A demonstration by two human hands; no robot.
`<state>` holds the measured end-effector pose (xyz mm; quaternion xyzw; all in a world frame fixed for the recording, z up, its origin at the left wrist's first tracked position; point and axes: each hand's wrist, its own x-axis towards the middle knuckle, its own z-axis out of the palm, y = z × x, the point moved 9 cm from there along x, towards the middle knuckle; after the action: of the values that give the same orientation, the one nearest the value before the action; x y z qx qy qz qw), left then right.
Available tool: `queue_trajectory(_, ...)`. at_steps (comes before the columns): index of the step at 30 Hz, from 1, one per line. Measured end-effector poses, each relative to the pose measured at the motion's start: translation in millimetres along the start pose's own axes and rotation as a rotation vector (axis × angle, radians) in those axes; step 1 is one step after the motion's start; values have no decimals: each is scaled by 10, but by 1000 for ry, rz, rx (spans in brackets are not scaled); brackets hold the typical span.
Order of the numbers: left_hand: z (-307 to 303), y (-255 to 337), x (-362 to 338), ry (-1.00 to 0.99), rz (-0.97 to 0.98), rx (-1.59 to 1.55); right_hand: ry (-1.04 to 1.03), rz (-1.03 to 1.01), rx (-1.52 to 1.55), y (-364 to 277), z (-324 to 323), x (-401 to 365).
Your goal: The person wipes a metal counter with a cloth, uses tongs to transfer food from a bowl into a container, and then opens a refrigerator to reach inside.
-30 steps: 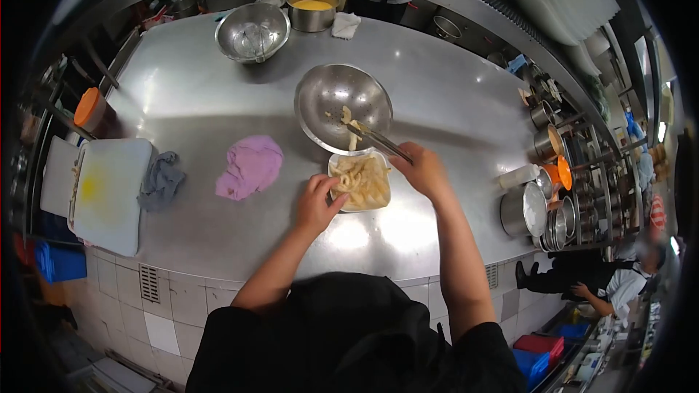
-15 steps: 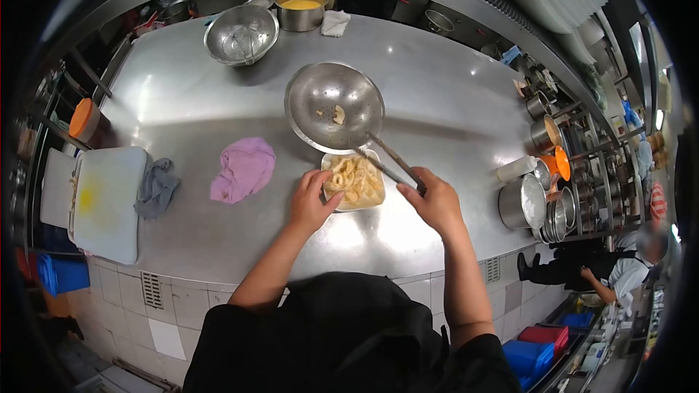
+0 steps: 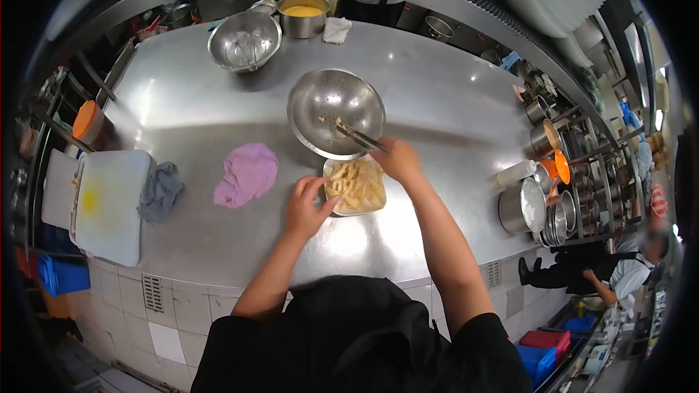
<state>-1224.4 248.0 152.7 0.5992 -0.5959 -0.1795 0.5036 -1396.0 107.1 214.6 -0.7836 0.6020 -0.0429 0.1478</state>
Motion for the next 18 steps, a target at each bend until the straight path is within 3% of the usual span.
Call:
queue_trajectory(2,-80,-22,7,36,9,-15,10,9,155,106,-124,-262)
queue_trajectory(9,14,68,127,-42,61,-9,21,56,206,513,-347,-1388)
queue_trajectory(13,203,65,132,-132,-1,15,-13,105,101,635,-143,-1569)
queue_trajectory(18,193,97,127,-69,58,49,55,79,104,516,-307,-1607)
